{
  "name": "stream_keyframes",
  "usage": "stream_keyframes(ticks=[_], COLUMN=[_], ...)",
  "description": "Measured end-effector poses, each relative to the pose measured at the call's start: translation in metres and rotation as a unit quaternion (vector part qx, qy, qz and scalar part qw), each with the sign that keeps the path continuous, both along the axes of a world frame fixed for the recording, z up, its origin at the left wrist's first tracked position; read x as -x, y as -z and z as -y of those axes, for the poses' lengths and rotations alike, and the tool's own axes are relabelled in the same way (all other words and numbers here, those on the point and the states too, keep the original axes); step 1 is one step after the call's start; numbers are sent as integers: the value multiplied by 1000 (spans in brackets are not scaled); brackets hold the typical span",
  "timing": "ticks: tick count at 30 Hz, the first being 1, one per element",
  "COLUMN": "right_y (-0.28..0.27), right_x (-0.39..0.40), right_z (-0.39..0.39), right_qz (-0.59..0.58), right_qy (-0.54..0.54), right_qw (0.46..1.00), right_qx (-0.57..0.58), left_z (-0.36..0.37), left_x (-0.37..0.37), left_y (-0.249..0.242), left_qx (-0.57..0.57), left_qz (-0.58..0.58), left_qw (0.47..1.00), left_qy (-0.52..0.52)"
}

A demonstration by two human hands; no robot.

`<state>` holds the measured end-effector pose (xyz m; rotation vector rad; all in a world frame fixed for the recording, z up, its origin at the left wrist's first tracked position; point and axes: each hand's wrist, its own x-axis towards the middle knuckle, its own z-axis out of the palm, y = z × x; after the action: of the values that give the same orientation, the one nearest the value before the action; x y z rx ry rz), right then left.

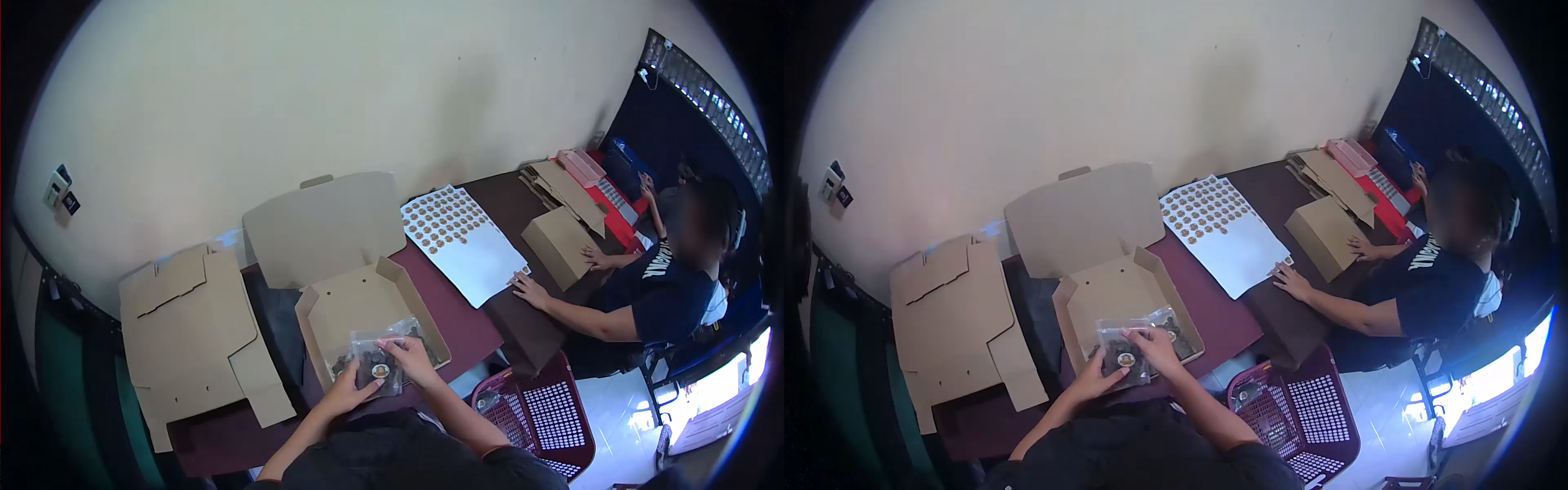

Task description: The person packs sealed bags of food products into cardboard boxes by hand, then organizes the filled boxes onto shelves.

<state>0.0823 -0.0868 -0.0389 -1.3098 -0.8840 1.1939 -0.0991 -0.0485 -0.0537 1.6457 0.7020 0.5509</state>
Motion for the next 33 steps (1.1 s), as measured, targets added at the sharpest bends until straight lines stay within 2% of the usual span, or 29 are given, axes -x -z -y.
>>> stream_keyframes(ticks=[1, 2, 3, 5, 6, 7, 9, 11, 13, 15, 17, 18, 19, 20, 21, 22, 23, 25, 26, 27, 29, 30, 32, 33], right_y=[-2, -3, -6, -7, -8, -10, -12, -6, -21, -34, -8, -7, -4, 6, 5, 0, -1, 39, 54, 66, 82, 97, 130, 142], right_x=[-1, -1, 0, 1, -1, -3, -6, -8, -10, -13, -25, -33, -41, -50, -48, -39, -36, -38, -34, -30, -20, -17, -9, -4], right_z=[2, 4, 6, 9, 9, 8, 8, 7, 3, -3, -5, -8, -11, -12, -16, -34, -38, -49, -55, -61, -83, -93, -112, -119], right_qz=[-2, 59, 118, 131, 141, 151, 140, 104, 109, 68, 43, 67, 90, 65, 65, -28, -122, -112, -92, -73, -59, -69, -85, -87], right_qy=[-7, -26, -46, -75, -108, -141, -188, -207, -215, -206, -177, -113, -48, -4, -8, 57, 121, 120, 113, 105, 90, 73, 52, 47], right_qw=[1000, 998, 991, 988, 983, 977, 972, 973, 970, 976, 982, 990, 993, 997, 997, 998, 985, 986, 989, 992, 994, 994, 993, 993], right_qx=[2, -17, -37, -25, -42, -59, -20, 0, -10, 26, 48, 57, 66, 49, 49, 26, -4, 12, 7, 3, 15, 40, 67, 66], left_z=[3, 2, 0, -7, -15, -18, -27, -30, -36, -40, -34, -37, -38, -39, -40, -54, -55, -58, -63, -65, -77, -84, -96, -98], left_x=[-2, -7, -4, -1, 2, 9, 18, 20, 23, 22, 19, 16, 17, 17, 17, 22, 21, 18, 16, 13, 9, 6, 3, 2], left_y=[-1, 4, 3, -9, -9, -11, -22, -25, -21, -14, -2, -3, 5, 19, 22, 23, 26, 26, 26, 28, 37, 55, 94, 92], left_qx=[0, 17, 19, 162, 108, 110, 65, 49, 47, 62, 155, 170, 170, 179, 187, 245, 245, 327, 334, 333, 233, 233, 14, 12], left_qz=[27, 103, 101, 97, 54, 54, -35, -21, -4, 7, 44, 90, 90, 47, 4, 12, 12, 77, 66, 66, 60, 59, -16, -18], left_qw=[1000, 993, 993, 979, 990, 990, 997, 999, 998, 997, 987, 981, 981, 983, 982, 969, 969, 940, 936, 936, 954, 953, 981, 980], left_qy=[-11, -47, -55, -78, -71, -76, -6, -8, 34, 45, -9, 11, 6, -18, -41, -29, -32, -62, -87, -90, -180, -183, -191, -195])
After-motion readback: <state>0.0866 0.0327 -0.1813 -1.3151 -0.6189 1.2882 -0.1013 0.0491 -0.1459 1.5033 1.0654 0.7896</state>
